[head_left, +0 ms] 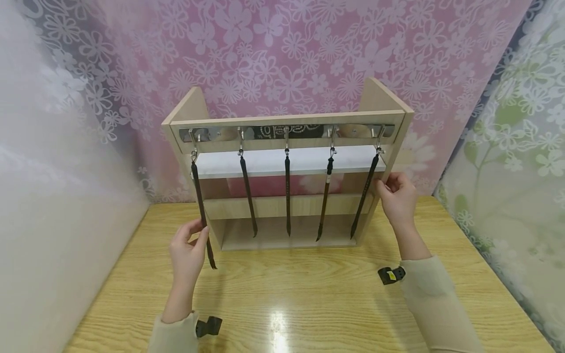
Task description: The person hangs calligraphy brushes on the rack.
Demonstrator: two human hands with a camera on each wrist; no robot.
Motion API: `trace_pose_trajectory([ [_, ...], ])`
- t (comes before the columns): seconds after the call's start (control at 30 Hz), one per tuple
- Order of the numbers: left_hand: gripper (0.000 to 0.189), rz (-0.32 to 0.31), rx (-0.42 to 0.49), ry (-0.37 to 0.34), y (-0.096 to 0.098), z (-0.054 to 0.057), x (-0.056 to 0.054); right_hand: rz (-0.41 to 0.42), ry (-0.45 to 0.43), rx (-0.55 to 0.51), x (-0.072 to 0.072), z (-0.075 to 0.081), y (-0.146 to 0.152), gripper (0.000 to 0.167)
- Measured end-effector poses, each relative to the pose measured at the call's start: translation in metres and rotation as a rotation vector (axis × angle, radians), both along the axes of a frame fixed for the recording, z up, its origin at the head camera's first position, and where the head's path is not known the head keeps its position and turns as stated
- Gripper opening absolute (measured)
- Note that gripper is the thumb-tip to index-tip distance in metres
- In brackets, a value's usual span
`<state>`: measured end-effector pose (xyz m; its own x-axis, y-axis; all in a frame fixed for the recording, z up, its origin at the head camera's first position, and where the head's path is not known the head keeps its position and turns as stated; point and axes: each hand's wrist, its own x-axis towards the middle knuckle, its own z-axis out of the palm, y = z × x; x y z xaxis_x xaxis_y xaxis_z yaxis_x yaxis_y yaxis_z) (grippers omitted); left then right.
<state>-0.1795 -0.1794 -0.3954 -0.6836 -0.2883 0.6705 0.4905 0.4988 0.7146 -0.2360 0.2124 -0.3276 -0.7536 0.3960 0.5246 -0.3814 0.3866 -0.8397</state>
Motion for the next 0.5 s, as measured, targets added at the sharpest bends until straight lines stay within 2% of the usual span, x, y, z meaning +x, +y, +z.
trace_pose_trajectory([
  [0.17, 0.016, -0.02, 0.019, -0.021, 0.0, -0.003, -0.003, -0.001, 0.007, 0.0, 0.0, 0.001, -0.001, 0.016],
  [0.5, 0.015, -0.064, 0.026, -0.012, -0.002, -0.011, -0.019, 0.006, 0.02, -0.001, 0.0, 0.0, 0.0, 0.015],
])
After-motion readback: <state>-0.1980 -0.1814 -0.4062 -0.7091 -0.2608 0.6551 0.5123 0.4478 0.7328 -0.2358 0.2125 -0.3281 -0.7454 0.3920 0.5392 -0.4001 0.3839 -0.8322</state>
